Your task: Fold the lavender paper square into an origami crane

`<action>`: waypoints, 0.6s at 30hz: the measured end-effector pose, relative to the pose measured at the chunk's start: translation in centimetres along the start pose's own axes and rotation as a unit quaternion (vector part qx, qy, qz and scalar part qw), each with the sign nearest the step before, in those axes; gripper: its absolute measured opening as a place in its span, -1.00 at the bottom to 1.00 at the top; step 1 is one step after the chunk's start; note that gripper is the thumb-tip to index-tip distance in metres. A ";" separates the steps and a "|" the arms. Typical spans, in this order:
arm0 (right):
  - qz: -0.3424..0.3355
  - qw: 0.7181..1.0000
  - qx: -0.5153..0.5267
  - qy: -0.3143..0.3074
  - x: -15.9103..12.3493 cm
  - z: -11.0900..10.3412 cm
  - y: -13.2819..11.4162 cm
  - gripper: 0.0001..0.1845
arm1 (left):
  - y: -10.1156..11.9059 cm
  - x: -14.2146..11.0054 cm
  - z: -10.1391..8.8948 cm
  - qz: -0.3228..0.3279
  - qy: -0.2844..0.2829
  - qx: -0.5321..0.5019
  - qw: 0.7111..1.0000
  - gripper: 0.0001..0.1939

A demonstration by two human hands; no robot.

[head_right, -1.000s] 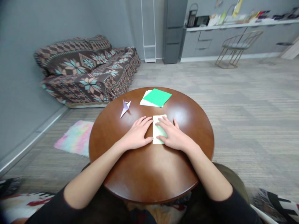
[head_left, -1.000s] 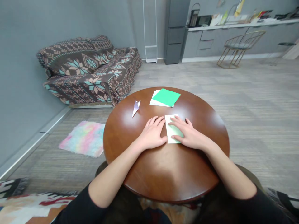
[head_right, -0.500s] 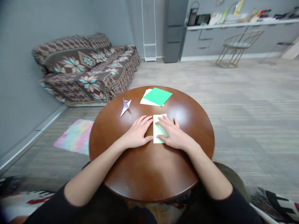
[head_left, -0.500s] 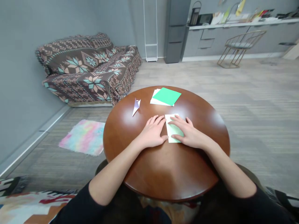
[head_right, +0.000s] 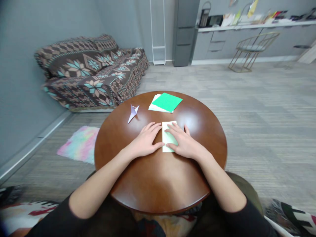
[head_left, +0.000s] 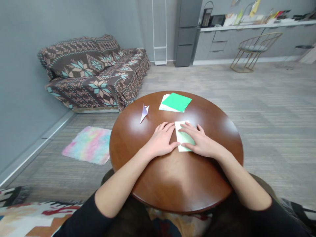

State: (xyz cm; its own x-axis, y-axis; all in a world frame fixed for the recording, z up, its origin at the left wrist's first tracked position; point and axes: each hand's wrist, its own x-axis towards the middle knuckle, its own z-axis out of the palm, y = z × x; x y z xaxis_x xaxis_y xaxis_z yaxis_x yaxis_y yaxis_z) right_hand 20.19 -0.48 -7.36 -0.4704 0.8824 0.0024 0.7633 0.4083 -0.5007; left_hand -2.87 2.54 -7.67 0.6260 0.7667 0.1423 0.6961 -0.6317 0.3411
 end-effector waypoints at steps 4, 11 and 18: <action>0.000 1.000 0.005 0.000 0.0 0.1 0.2 -0.34 | -0.1 0.0 0.0 0.004 -0.001 -0.002 1.000 -0.23; 0.003 1.000 0.003 -0.004 0.0 0.2 0.4 -0.31 | -0.1 0.0 0.2 0.007 -0.006 0.014 1.000 -0.23; 0.009 1.000 0.013 -0.004 -0.1 0.1 0.4 -0.27 | 0.0 -0.1 0.2 -0.001 -0.017 0.024 1.000 -0.20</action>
State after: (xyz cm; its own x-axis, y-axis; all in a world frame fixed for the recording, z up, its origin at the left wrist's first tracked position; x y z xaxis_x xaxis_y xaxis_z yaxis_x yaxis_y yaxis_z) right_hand 20.47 -0.39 -7.69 -0.4604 0.8876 -0.0135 0.7600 0.3863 -0.5226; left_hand -2.88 2.46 -7.86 0.6362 0.7636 0.1100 0.7126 -0.6363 0.2957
